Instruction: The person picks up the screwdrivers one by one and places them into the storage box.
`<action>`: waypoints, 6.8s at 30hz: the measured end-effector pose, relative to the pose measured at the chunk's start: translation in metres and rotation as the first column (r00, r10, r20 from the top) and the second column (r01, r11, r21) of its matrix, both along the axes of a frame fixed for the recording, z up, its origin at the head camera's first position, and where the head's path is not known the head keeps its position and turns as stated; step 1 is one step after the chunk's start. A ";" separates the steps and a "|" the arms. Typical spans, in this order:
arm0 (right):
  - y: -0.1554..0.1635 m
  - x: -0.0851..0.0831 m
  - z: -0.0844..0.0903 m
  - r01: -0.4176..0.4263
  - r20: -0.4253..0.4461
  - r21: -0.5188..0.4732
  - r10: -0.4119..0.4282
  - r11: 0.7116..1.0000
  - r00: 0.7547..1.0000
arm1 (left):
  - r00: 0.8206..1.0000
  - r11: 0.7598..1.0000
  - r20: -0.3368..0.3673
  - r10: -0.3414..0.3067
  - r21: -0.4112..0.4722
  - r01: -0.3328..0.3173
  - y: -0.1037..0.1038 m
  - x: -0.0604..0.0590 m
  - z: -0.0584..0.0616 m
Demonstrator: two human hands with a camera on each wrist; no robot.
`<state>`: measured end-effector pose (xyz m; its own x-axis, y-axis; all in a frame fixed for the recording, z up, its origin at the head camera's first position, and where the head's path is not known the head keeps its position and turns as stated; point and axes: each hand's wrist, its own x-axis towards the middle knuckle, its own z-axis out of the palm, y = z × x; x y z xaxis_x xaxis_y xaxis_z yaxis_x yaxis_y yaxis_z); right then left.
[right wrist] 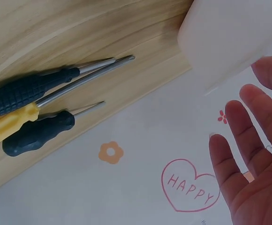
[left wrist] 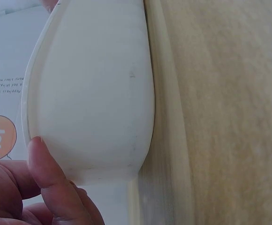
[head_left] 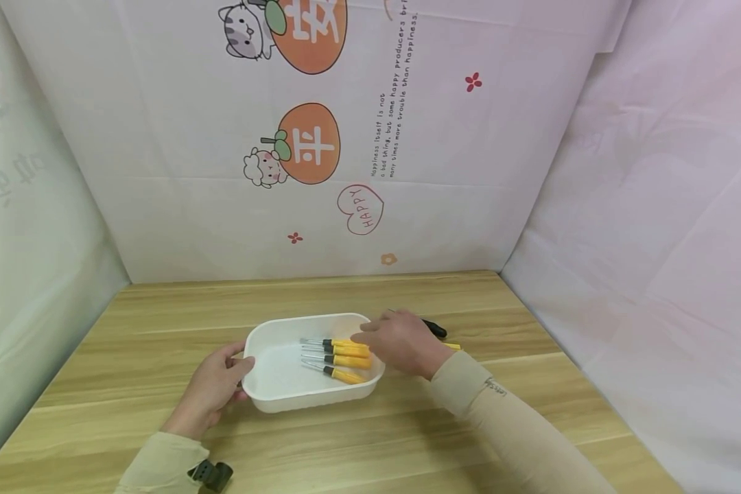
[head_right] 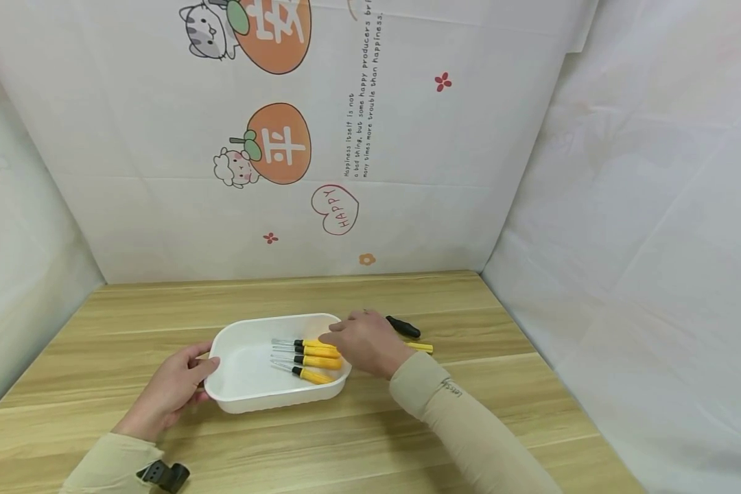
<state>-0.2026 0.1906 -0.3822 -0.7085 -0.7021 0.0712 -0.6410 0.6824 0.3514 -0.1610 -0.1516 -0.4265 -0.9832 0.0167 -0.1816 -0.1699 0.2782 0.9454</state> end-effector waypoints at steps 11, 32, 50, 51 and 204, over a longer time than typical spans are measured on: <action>0.027 -0.004 0.006 -0.010 -0.031 -0.206 0.003 0.979 1.000 | 1.000 1.000 -0.003 -0.002 0.000 0.002 0.000 0.001 0.000; 0.084 -0.012 0.011 0.005 -0.123 -0.328 -0.049 0.945 0.991 | 1.000 1.000 -0.001 -0.005 0.009 0.005 0.000 0.000 0.001; 0.128 -0.013 -0.007 0.067 -0.090 -0.334 -0.102 0.940 0.991 | 1.000 1.000 0.000 -0.016 0.006 0.016 0.000 -0.001 0.002; 0.129 -0.013 -0.008 0.071 -0.089 -0.334 -0.107 0.940 0.990 | 1.000 1.000 0.001 -0.016 0.006 0.016 0.000 -0.001 0.002; 0.121 -0.008 -0.011 0.077 -0.058 -0.311 -0.100 0.947 0.993 | 1.000 1.000 -0.012 -0.008 -0.013 0.008 -0.001 -0.002 -0.002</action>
<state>-0.2107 0.3120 -0.3931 -0.7517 -0.5726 0.3272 -0.5537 0.8175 0.1586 -0.1630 -0.1521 -0.4290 -0.9852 0.0221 -0.1699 -0.1562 0.2915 0.9437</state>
